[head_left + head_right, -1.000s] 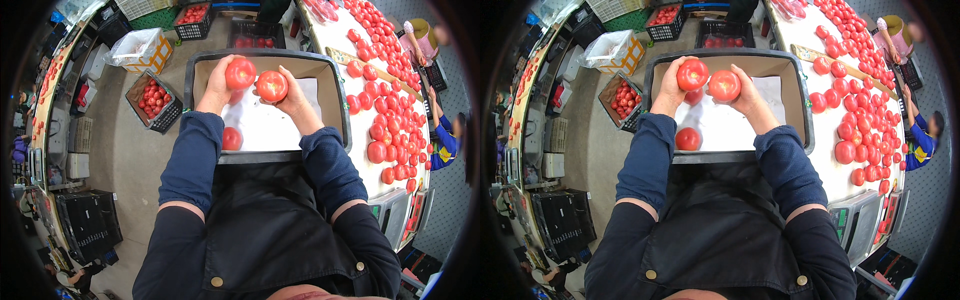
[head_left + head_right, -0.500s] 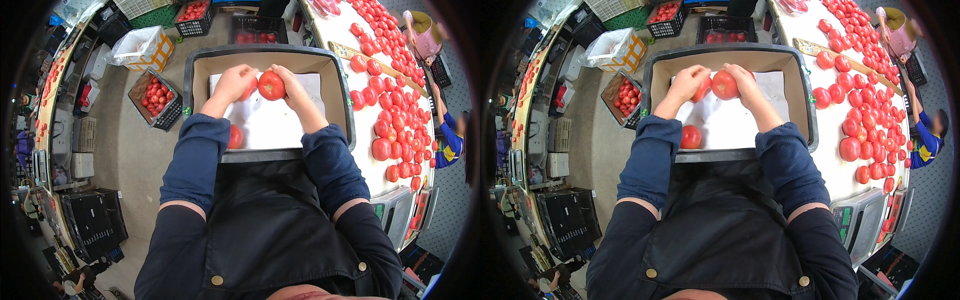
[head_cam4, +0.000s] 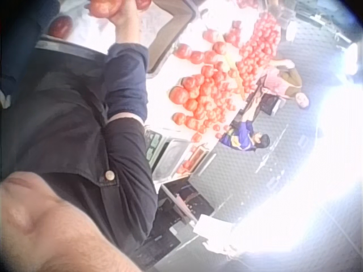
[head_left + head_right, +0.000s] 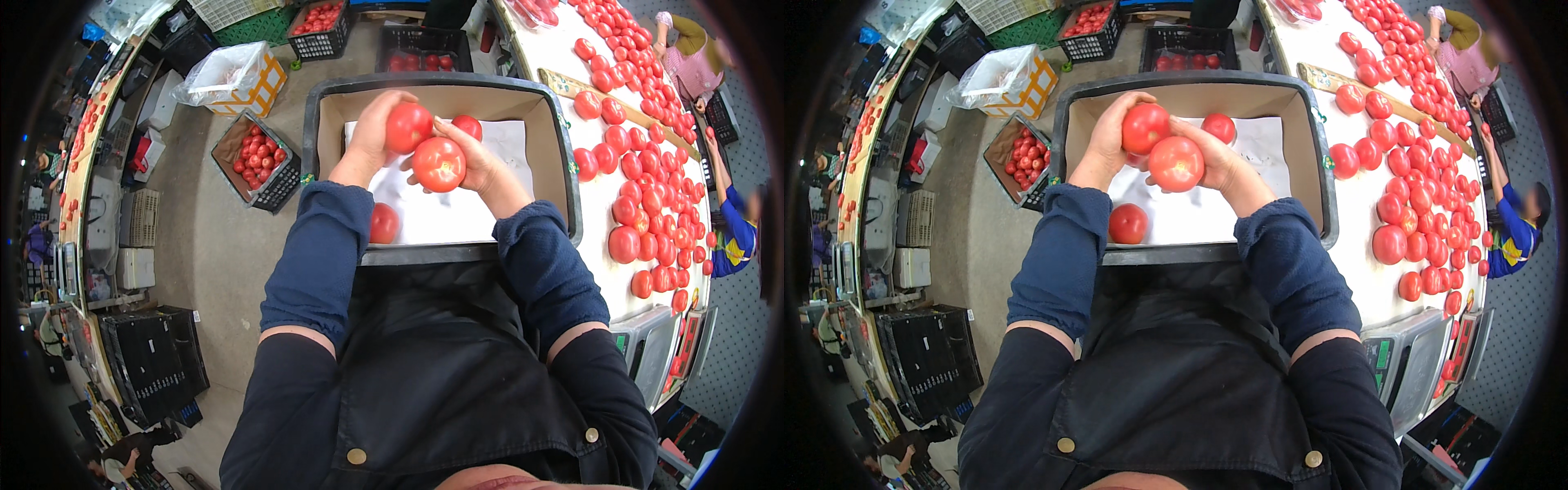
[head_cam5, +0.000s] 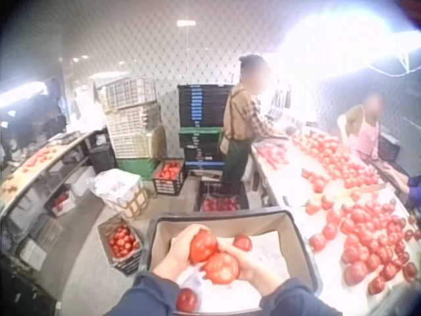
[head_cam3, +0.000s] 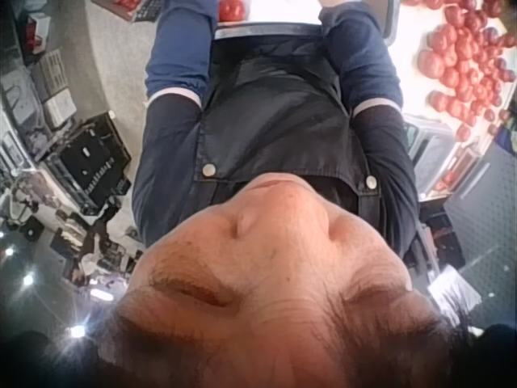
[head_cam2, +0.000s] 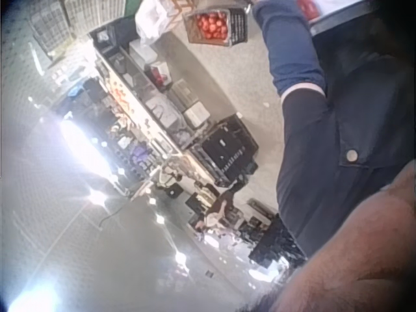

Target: The person picks tomatoes from a table and places them into a black crate. They handle the tomatoes one by one, occasionally rotating them, and arrange them in layers within the crate. The person also handles a white paper sheet, placing it inside the crate before continuing to add tomatoes.

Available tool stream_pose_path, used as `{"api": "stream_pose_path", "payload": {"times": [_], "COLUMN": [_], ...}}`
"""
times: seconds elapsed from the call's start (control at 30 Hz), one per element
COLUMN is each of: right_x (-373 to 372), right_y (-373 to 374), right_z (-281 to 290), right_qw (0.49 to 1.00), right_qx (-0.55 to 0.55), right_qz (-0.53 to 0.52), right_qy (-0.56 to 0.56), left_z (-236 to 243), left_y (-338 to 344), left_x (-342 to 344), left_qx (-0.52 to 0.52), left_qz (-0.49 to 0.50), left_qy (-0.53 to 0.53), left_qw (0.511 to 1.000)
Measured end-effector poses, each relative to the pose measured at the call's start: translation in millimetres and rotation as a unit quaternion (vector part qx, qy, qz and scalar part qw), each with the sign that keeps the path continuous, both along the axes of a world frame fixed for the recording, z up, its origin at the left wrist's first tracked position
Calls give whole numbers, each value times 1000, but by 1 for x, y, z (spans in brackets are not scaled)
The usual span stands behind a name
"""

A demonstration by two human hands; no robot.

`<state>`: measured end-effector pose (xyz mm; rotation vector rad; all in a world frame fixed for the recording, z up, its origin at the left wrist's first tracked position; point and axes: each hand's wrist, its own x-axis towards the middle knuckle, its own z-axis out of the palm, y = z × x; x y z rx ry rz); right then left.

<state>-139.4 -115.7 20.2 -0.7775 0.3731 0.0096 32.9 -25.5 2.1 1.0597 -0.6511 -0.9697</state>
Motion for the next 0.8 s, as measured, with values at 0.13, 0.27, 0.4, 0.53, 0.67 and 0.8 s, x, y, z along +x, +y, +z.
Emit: {"api": "stream_pose_path", "payload": {"times": [0.13, 0.27, 0.4, 0.53, 0.67, 0.8], "right_x": [4, 7, -25, -81, -133, -177], "right_y": [4, -2, -41, -137, -272, -354], "right_z": [-24, -15, 18, 34, 66, 106], "right_qw": [996, 988, 943, 875, 797, 792], "right_qx": [66, 91, 202, 136, -6, -167], "right_qz": [-48, -115, -207, -441, -602, -582], "right_qy": [42, -47, -164, -143, -44, -80], "left_z": [-6, -6, -2, 5, 7, 2], "left_y": [-3, -1, 1, -3, -8, -9], "left_x": [-4, 2, 12, 2, -3, 1], "left_qx": [-34, -56, 18, 36, 59, 61], "left_qz": [-23, 37, 70, 71, 64, 65], "left_qy": [-128, -54, 37, 14, 8, 36], "left_qw": [991, 996, 997, 997, 996, 995]}}
